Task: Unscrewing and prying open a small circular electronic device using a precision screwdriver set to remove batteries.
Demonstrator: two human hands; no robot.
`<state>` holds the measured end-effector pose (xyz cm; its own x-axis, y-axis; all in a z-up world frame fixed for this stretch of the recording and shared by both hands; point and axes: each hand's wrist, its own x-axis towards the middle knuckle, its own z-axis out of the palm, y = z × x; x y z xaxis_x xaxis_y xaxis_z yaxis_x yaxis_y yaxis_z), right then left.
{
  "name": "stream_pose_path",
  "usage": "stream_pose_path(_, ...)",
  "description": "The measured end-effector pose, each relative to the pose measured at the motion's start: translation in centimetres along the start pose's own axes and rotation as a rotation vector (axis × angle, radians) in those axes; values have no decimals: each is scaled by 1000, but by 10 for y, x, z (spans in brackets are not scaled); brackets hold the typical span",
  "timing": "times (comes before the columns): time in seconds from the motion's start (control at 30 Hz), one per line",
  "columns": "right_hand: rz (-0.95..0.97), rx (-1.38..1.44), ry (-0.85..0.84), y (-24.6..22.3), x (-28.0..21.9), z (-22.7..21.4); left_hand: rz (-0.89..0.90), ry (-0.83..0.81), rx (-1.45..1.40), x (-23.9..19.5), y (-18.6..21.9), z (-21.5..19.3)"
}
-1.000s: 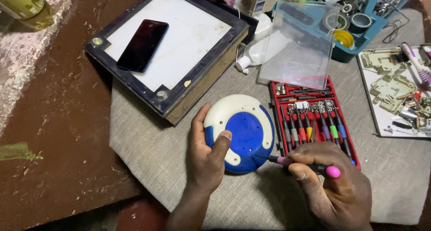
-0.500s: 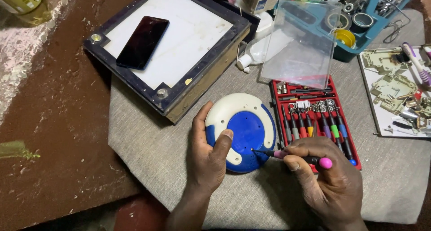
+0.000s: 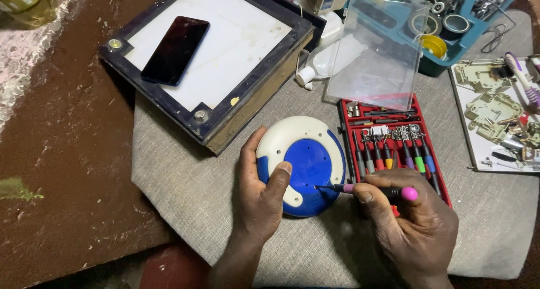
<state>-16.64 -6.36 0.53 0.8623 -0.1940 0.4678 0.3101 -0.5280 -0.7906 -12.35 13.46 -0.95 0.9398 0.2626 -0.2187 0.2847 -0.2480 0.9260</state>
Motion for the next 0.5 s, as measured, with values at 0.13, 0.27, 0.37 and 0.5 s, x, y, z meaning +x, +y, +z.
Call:
stream_pose_path(0.13, -61, -9, -25, -1, 2, -1, -65, -2, 33, 0, 7, -2)
stream_pose_path(0.27, -38, -26, -26, -5, 1, -2, -70, -24, 22, 0, 5, -2)
stream_pose_path(0.37, -90, -27, -41, -9, 3, -3, -44, -19, 24, 0, 4, -1)
stream_pose_path(0.5, -134, -46, -65, -11, 3, -5, -92, -42, 45, 0, 8, -3)
